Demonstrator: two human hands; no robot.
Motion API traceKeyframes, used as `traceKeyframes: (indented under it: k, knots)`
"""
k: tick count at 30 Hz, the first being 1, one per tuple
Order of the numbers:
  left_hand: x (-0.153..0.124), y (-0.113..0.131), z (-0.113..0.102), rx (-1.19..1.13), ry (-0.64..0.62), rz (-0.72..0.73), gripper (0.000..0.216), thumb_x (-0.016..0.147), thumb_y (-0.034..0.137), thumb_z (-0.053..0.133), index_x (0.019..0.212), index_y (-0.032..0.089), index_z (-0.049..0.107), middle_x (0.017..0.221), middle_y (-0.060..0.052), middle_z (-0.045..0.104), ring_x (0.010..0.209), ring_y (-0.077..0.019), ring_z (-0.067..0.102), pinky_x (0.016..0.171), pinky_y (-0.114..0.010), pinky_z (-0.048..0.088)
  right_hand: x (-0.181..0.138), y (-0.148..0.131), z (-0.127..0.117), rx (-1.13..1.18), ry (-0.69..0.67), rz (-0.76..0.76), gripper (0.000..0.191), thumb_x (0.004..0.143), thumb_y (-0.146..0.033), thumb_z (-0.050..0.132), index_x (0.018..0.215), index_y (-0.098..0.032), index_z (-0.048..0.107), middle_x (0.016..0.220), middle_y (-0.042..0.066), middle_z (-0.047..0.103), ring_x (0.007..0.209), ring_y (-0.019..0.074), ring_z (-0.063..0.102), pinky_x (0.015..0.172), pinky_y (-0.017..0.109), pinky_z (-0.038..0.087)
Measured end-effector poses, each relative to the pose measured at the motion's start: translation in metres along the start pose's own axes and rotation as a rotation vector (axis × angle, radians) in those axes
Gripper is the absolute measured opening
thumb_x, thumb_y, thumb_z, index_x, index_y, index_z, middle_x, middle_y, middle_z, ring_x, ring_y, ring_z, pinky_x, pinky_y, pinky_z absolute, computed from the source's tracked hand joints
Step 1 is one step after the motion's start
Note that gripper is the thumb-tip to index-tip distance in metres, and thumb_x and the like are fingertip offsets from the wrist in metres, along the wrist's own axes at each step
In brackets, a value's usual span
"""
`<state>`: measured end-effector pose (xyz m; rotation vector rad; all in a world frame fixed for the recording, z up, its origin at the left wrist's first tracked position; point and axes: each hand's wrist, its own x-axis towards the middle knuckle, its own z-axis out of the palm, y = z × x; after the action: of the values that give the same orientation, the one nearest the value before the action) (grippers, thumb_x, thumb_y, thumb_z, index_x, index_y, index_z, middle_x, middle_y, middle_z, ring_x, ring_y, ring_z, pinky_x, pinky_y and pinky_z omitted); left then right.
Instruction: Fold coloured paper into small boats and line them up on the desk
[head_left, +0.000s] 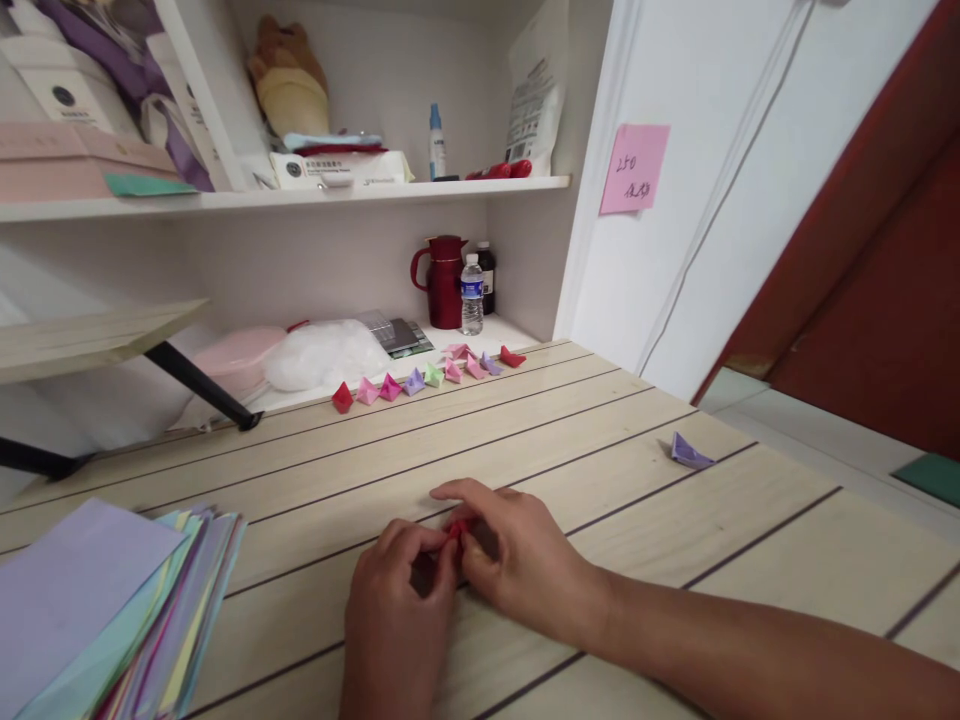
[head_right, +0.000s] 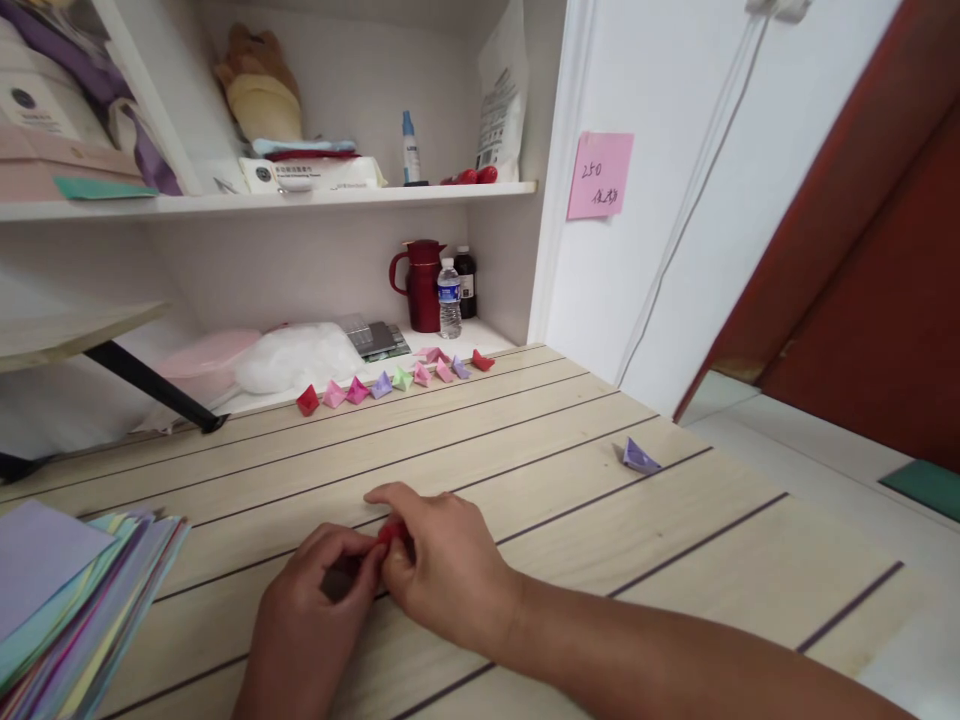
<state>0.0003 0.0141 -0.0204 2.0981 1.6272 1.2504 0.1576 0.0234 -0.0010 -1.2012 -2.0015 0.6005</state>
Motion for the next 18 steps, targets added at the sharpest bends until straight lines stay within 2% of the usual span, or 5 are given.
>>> traceKeyframes:
  k: [5, 10, 14, 18]
  knots:
    - [0.002, 0.000, 0.001, -0.079, -0.030, -0.035, 0.013, 0.079, 0.025, 0.059, 0.067, 0.023, 0.064, 0.068, 0.002, 0.066, 0.063, -0.0150, 0.063, 0.063, -0.029, 0.050, 0.001, 0.001, 0.001, 0.047, 0.001, 0.054, 0.047, 0.079, -0.010, 0.052, 0.121, -0.030, 0.059, 0.077, -0.004, 0.074, 0.065, 0.0151, 0.068, 0.066, 0.025, 0.050]
    - [0.005, 0.000, 0.001, -0.121, -0.062, -0.115, 0.013, 0.079, 0.029, 0.058, 0.069, 0.023, 0.064, 0.070, 0.001, 0.067, 0.065, -0.0160, 0.064, 0.064, -0.030, 0.050, 0.003, 0.004, 0.002, 0.051, 0.011, 0.074, 0.038, 0.081, -0.013, 0.056, 0.115, -0.029, 0.064, 0.077, -0.003, 0.074, 0.068, 0.0158, 0.068, 0.068, 0.026, 0.050]
    - [0.005, 0.001, 0.001, -0.127, -0.051, -0.181, 0.013, 0.077, 0.031, 0.057, 0.069, 0.023, 0.064, 0.070, -0.001, 0.068, 0.064, -0.0174, 0.064, 0.063, -0.031, 0.050, 0.006, 0.010, 0.003, 0.213, -0.005, 0.106, 0.033, 0.083, -0.014, 0.059, 0.114, -0.026, 0.064, 0.077, -0.003, 0.074, 0.066, 0.0143, 0.066, 0.065, 0.025, 0.050]
    - [0.005, 0.003, 0.000, -0.149, -0.052, -0.206, 0.012, 0.076, 0.030, 0.057, 0.067, 0.023, 0.063, 0.069, -0.001, 0.067, 0.062, -0.0175, 0.063, 0.061, -0.032, 0.050, 0.008, 0.014, 0.000, 0.303, -0.039, 0.134, 0.012, 0.087, -0.018, 0.062, 0.095, -0.022, 0.070, 0.076, -0.001, 0.074, 0.069, 0.0144, 0.067, 0.067, 0.025, 0.051]
